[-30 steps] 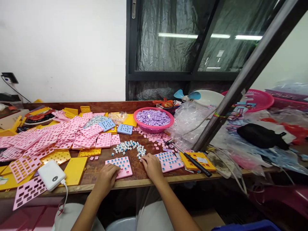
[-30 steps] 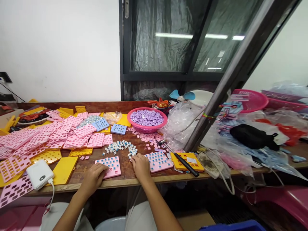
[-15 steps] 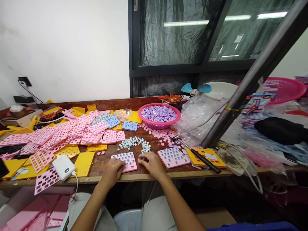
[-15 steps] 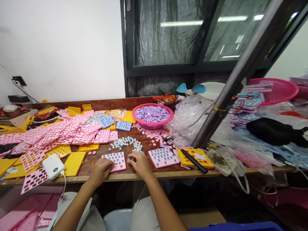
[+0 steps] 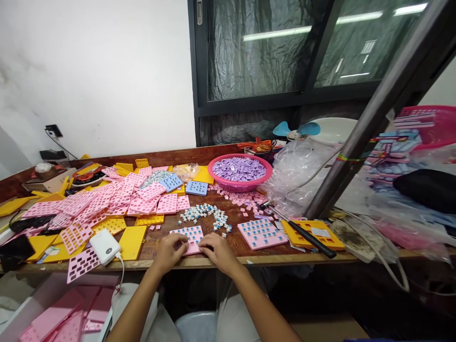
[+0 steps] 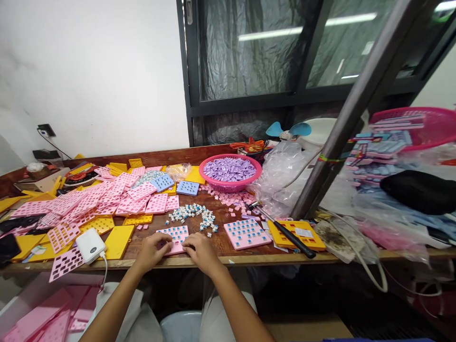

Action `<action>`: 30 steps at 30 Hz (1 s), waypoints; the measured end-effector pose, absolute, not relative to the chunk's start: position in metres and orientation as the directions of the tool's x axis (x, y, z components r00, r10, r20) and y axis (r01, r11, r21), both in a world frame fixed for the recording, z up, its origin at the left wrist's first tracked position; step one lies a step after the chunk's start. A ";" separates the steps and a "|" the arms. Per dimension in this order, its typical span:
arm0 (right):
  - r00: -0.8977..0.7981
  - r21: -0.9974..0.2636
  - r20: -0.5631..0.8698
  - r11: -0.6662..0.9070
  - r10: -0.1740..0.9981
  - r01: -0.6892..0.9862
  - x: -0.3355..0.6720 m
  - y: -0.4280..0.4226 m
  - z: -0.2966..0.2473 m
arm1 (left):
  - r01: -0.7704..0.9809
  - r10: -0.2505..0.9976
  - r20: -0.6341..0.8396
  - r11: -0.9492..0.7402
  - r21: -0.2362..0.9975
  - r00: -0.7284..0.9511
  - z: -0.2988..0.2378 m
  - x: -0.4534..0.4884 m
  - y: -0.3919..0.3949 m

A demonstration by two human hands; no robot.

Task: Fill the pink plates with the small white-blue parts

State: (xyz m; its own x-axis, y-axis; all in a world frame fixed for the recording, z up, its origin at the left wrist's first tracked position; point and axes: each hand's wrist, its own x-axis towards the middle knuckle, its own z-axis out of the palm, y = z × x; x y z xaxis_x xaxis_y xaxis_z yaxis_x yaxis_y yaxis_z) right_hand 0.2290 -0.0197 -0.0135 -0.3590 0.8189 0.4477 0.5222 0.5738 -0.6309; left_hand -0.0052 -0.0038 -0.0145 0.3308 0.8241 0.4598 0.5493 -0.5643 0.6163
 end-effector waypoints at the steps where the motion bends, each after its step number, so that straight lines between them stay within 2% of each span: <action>1: -0.366 -0.600 0.472 0.596 0.802 0.533 0.229 -0.021 -0.015 | 0.555 0.834 0.469 -0.547 0.627 0.292 -0.010 -0.007 0.001; 5: -0.401 -0.434 0.542 0.655 0.738 0.618 0.228 -0.032 -0.021 | 0.688 0.870 0.459 -0.445 0.573 0.180 0.004 -0.013 0.034; 9: -0.452 -0.303 0.526 0.655 0.721 0.692 0.230 -0.045 -0.021 | 0.754 0.907 0.340 -0.402 0.520 0.249 0.005 -0.013 0.072; 12: -0.486 -0.271 0.507 0.667 0.712 0.694 0.231 -0.052 -0.019 | 0.756 0.913 0.284 -0.403 0.515 0.293 0.003 -0.006 0.086; 15: -0.463 -0.312 0.508 0.656 0.726 0.687 0.231 -0.057 -0.018 | 0.764 0.912 0.270 -0.408 0.501 0.310 0.009 -0.001 0.085; 18: -0.404 -0.423 0.513 0.633 0.757 0.649 0.233 -0.058 -0.019 | 0.768 0.903 0.305 -0.420 0.483 0.302 0.022 -0.002 0.065; 21: -0.261 -0.568 0.537 0.572 0.802 0.591 0.241 -0.047 -0.019 | 0.742 0.852 0.377 -0.509 0.437 0.363 0.031 -0.007 0.028; 23: -0.142 -0.602 0.535 0.493 0.833 0.628 0.252 -0.032 -0.016 | 0.734 0.814 0.362 -0.572 0.365 0.454 0.032 -0.009 0.002; 25: -0.109 -0.515 0.513 0.407 0.851 0.755 0.264 -0.013 -0.013 | 0.763 0.816 0.293 -0.573 0.299 0.498 0.030 -0.008 -0.018; 27: -0.151 -0.384 0.445 0.340 0.883 0.858 0.273 0.004 -0.009 | 0.787 0.828 0.224 -0.559 0.261 0.513 0.026 -0.004 -0.029; 30: -0.212 -0.273 0.351 0.317 0.912 0.908 0.279 0.023 -0.008 | 0.780 0.824 0.204 -0.567 0.267 0.529 0.020 0.002 -0.031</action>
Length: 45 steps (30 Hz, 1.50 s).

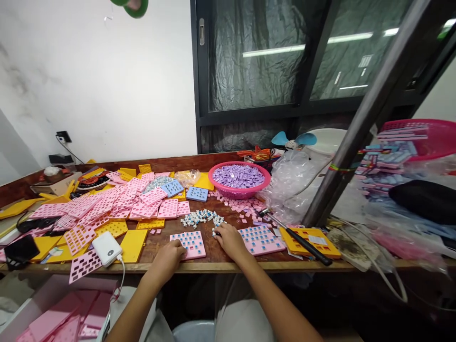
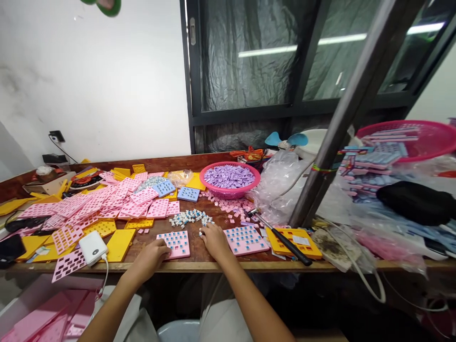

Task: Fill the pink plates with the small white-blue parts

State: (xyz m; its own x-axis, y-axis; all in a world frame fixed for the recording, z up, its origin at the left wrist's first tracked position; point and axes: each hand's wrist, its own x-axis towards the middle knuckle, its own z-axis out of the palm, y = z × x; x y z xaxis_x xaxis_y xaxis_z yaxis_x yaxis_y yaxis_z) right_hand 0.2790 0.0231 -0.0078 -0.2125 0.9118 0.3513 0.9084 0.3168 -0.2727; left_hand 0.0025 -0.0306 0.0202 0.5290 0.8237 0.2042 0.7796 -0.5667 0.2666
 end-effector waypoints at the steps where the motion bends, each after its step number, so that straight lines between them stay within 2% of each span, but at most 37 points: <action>1: -0.216 -0.262 0.339 0.313 0.915 0.913 0.279 0.027 -0.008 | 0.768 0.817 0.218 -0.576 0.280 0.534 0.018 0.004 -0.030; 8: -0.234 -0.225 0.316 0.313 0.919 0.923 0.282 0.035 -0.007 | 0.680 0.800 0.386 -0.596 0.427 0.459 0.001 -0.001 -0.029; 12: -0.296 -0.208 0.350 0.382 0.889 0.900 0.279 0.038 -0.003 | 0.615 0.786 0.455 -0.613 0.495 0.417 -0.010 -0.006 -0.029; 15: -0.357 -0.202 0.317 0.430 0.879 0.880 0.274 0.043 0.000 | 0.592 0.774 0.483 -0.628 0.506 0.409 -0.017 -0.007 -0.027; 19: -0.377 -0.253 0.261 0.440 0.888 0.862 0.268 0.045 0.007 | 0.571 0.768 0.492 -0.637 0.517 0.410 -0.019 -0.009 -0.025; 21: -0.397 -0.322 0.280 0.475 0.874 0.819 0.263 0.039 0.012 | 0.558 0.769 0.491 -0.637 0.532 0.409 -0.018 -0.009 -0.025; 25: -0.437 -0.542 0.389 0.585 0.811 0.603 0.242 0.017 0.018 | 0.570 0.775 0.475 -0.630 0.528 0.417 -0.015 -0.010 -0.025; 27: -0.448 -0.587 0.418 0.611 0.790 0.531 0.227 0.006 0.016 | 0.586 0.789 0.455 -0.612 0.531 0.412 -0.014 -0.009 -0.026; 35: -0.494 -0.524 0.493 0.697 0.717 0.489 0.198 -0.006 -0.013 | 0.628 0.868 0.426 -0.484 0.609 0.256 -0.015 -0.005 -0.031; 38: -0.462 -0.552 0.504 0.683 0.730 0.477 0.201 -0.004 -0.018 | 0.630 0.843 0.489 -0.507 0.588 0.222 -0.024 -0.004 -0.035; 41: -0.422 -0.568 0.507 0.659 0.752 0.492 0.204 -0.002 -0.021 | 0.654 0.774 0.589 -0.573 0.494 0.234 -0.035 -0.003 -0.041; 45: -0.433 -0.488 0.508 0.663 0.745 0.568 0.204 -0.002 -0.024 | 0.706 0.692 0.671 -0.614 0.353 0.267 -0.042 0.000 -0.051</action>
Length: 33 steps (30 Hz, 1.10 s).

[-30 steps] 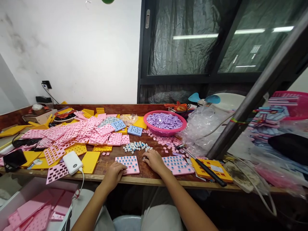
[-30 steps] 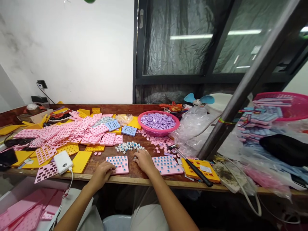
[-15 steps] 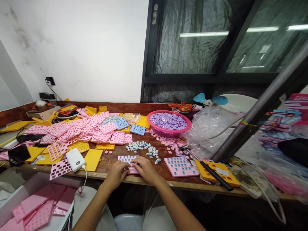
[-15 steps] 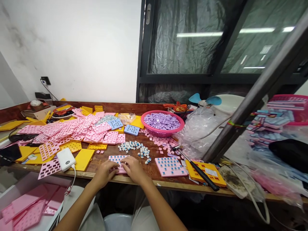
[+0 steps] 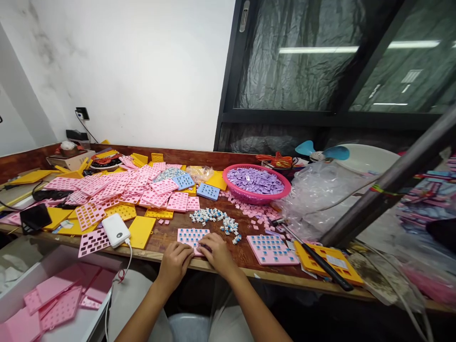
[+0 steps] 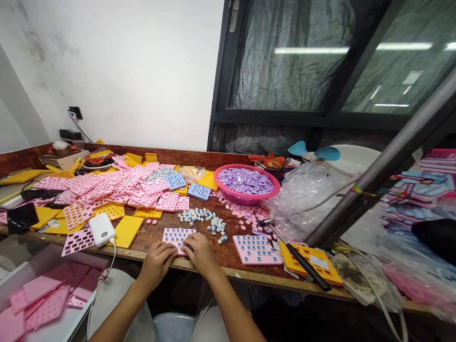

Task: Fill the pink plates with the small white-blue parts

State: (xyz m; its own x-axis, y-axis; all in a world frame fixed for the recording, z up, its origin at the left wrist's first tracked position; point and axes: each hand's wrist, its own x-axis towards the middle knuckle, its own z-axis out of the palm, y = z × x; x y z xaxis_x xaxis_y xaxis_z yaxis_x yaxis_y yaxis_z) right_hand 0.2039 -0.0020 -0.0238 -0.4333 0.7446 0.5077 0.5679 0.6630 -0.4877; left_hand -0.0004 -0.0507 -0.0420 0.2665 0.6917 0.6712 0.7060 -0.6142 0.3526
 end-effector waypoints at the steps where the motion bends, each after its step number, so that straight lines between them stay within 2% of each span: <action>1: -0.446 -0.463 0.507 0.670 0.737 0.581 0.204 -0.002 -0.024 | 0.719 0.685 0.674 -0.613 0.328 0.276 -0.042 0.000 -0.053; 5: -0.465 -0.376 0.522 0.682 0.715 0.627 0.204 -0.005 -0.024 | 0.742 0.690 0.658 -0.604 0.292 0.303 -0.038 0.002 -0.058; 15: -0.393 -0.204 0.610 0.616 0.688 0.761 0.200 -0.013 -0.021 | 0.718 0.716 0.660 -0.582 0.382 0.229 -0.043 0.002 -0.061; 18: -0.396 -0.211 0.611 0.623 0.686 0.753 0.202 -0.013 -0.022 | 0.713 0.697 0.690 -0.583 0.389 0.194 -0.046 -0.001 -0.064; 23: -0.446 -0.224 0.577 0.658 0.684 0.719 0.202 -0.011 -0.022 | 0.800 0.691 0.715 -0.487 0.350 0.108 -0.061 -0.007 -0.074; 29: -0.400 -0.302 0.527 0.605 0.750 0.737 0.197 -0.006 -0.017 | 0.823 0.726 0.674 -0.462 0.330 0.138 -0.060 -0.013 -0.075; 33: -0.388 -0.378 0.513 0.608 0.766 0.698 0.195 -0.006 -0.015 | 0.856 0.759 0.612 -0.451 0.252 0.220 -0.053 -0.012 -0.072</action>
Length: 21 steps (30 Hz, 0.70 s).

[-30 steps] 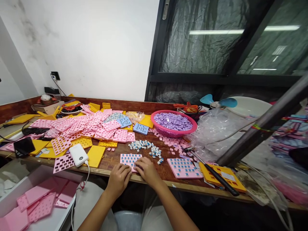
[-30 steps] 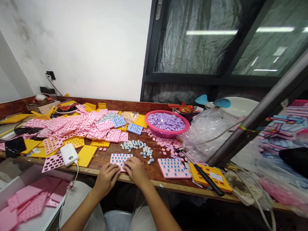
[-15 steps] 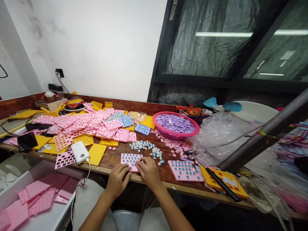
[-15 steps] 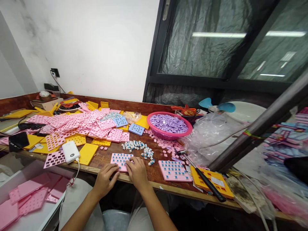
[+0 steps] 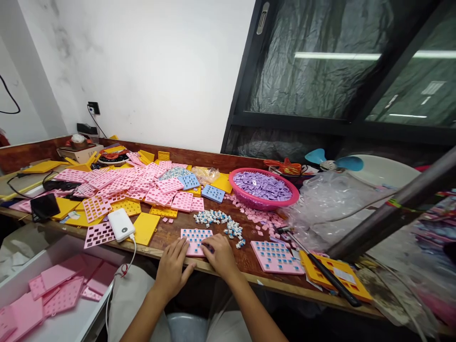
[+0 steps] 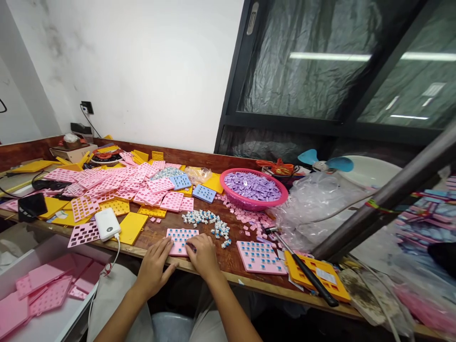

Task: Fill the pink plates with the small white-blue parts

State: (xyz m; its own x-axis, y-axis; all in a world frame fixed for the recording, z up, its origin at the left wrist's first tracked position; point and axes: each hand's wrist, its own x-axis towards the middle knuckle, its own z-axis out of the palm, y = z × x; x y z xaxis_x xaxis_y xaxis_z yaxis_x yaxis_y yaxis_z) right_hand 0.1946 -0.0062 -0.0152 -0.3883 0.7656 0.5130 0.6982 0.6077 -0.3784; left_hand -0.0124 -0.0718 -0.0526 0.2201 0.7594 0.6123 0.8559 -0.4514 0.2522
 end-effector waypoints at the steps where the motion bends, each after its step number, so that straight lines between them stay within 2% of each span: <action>1: -0.382 -0.395 0.519 0.611 0.764 0.686 0.195 -0.007 -0.015 | 0.859 0.764 0.599 -0.455 0.235 0.240 -0.052 -0.012 -0.072; 8: -0.298 -0.485 0.513 0.558 0.805 0.674 0.199 -0.008 -0.016 | 0.872 0.794 0.556 -0.432 0.229 0.247 -0.043 -0.009 -0.070; 14: -0.287 -0.588 0.474 0.542 0.832 0.601 0.202 0.000 -0.016 | 0.846 0.774 0.524 -0.505 0.172 0.355 -0.035 0.000 -0.065; 21: -0.233 -0.525 0.478 0.488 0.847 0.697 0.191 -0.007 -0.020 | 0.817 0.776 0.506 -0.535 0.215 0.376 -0.027 -0.001 -0.059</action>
